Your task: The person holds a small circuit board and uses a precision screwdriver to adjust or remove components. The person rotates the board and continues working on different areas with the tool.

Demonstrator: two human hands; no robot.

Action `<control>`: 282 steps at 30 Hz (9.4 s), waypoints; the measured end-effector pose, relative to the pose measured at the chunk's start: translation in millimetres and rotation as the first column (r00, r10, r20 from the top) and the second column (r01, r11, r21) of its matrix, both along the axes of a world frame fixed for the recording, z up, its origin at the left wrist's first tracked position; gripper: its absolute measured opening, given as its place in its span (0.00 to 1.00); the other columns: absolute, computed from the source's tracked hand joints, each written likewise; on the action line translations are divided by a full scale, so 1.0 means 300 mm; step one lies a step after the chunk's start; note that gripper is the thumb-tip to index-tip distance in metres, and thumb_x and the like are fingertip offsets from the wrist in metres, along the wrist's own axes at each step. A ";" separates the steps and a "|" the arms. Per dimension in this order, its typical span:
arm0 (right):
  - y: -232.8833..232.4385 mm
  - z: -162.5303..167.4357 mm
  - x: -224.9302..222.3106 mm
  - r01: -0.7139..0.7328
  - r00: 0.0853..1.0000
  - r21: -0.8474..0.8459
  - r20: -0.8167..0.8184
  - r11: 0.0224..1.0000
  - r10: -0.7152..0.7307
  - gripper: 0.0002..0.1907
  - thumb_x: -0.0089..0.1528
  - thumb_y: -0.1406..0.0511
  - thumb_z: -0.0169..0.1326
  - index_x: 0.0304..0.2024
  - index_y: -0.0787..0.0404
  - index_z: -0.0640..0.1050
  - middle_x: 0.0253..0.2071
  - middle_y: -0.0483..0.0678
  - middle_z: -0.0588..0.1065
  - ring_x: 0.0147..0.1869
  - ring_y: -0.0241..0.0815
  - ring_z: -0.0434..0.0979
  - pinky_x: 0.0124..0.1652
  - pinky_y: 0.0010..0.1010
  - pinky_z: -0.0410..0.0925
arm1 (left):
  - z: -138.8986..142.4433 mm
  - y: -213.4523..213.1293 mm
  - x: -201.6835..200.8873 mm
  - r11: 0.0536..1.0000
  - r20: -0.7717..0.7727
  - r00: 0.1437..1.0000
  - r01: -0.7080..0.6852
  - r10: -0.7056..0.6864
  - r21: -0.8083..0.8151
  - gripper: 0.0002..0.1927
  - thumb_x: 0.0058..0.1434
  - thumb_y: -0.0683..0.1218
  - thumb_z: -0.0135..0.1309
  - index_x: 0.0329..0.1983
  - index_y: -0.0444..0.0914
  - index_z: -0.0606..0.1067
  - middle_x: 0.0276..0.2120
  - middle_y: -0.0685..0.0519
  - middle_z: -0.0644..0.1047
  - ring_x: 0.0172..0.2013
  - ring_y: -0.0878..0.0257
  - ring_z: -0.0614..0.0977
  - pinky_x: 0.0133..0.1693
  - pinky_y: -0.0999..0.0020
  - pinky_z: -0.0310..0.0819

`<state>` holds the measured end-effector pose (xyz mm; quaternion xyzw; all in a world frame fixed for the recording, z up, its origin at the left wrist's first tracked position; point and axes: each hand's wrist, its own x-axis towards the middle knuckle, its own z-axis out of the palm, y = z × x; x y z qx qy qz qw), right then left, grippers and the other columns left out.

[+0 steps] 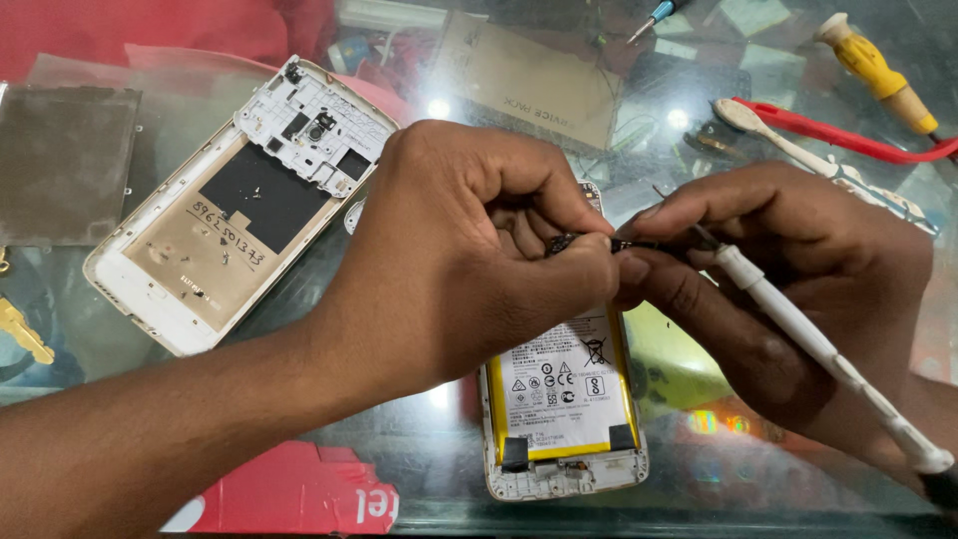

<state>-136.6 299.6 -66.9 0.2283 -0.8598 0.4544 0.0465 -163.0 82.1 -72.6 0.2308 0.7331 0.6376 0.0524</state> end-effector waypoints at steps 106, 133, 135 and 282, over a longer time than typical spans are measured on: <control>0.103 -0.060 -0.008 -0.017 0.970 -0.465 0.206 0.885 0.126 0.04 0.66 0.77 0.51 0.38 0.67 0.73 0.48 0.60 0.78 0.50 0.43 0.83 0.57 0.42 0.81 | -0.001 0.021 0.023 0.998 -0.007 1.000 0.012 -0.011 0.070 0.10 0.60 0.37 0.61 0.46 0.33 0.81 0.32 0.55 0.79 0.29 0.76 0.85 0.30 0.85 0.83; 0.092 -0.046 0.001 0.044 0.950 -0.502 0.288 0.864 0.119 0.03 0.65 0.78 0.51 0.37 0.67 0.73 0.51 0.62 0.77 0.53 0.47 0.82 0.57 0.44 0.79 | -0.005 0.025 0.020 0.993 -0.017 1.000 0.027 -0.026 0.115 0.10 0.60 0.35 0.60 0.45 0.30 0.81 0.33 0.52 0.81 0.30 0.72 0.85 0.31 0.83 0.83; 0.093 -0.052 0.000 0.010 0.953 -0.567 0.256 0.824 0.164 0.04 0.66 0.77 0.52 0.36 0.68 0.74 0.49 0.62 0.78 0.51 0.46 0.82 0.55 0.43 0.80 | -0.004 0.024 0.020 0.991 0.012 0.999 0.035 -0.037 0.128 0.10 0.60 0.36 0.60 0.45 0.31 0.80 0.34 0.53 0.80 0.30 0.73 0.86 0.31 0.84 0.83; 0.025 -0.014 -0.013 0.090 0.966 -0.335 0.258 0.938 0.000 0.12 0.67 0.74 0.53 0.54 0.73 0.75 0.44 0.58 0.81 0.45 0.44 0.86 0.47 0.33 0.83 | -0.027 -0.006 -0.027 0.958 0.131 0.991 -0.048 0.011 0.284 0.08 0.59 0.35 0.58 0.42 0.28 0.74 0.29 0.51 0.80 0.28 0.73 0.83 0.32 0.81 0.81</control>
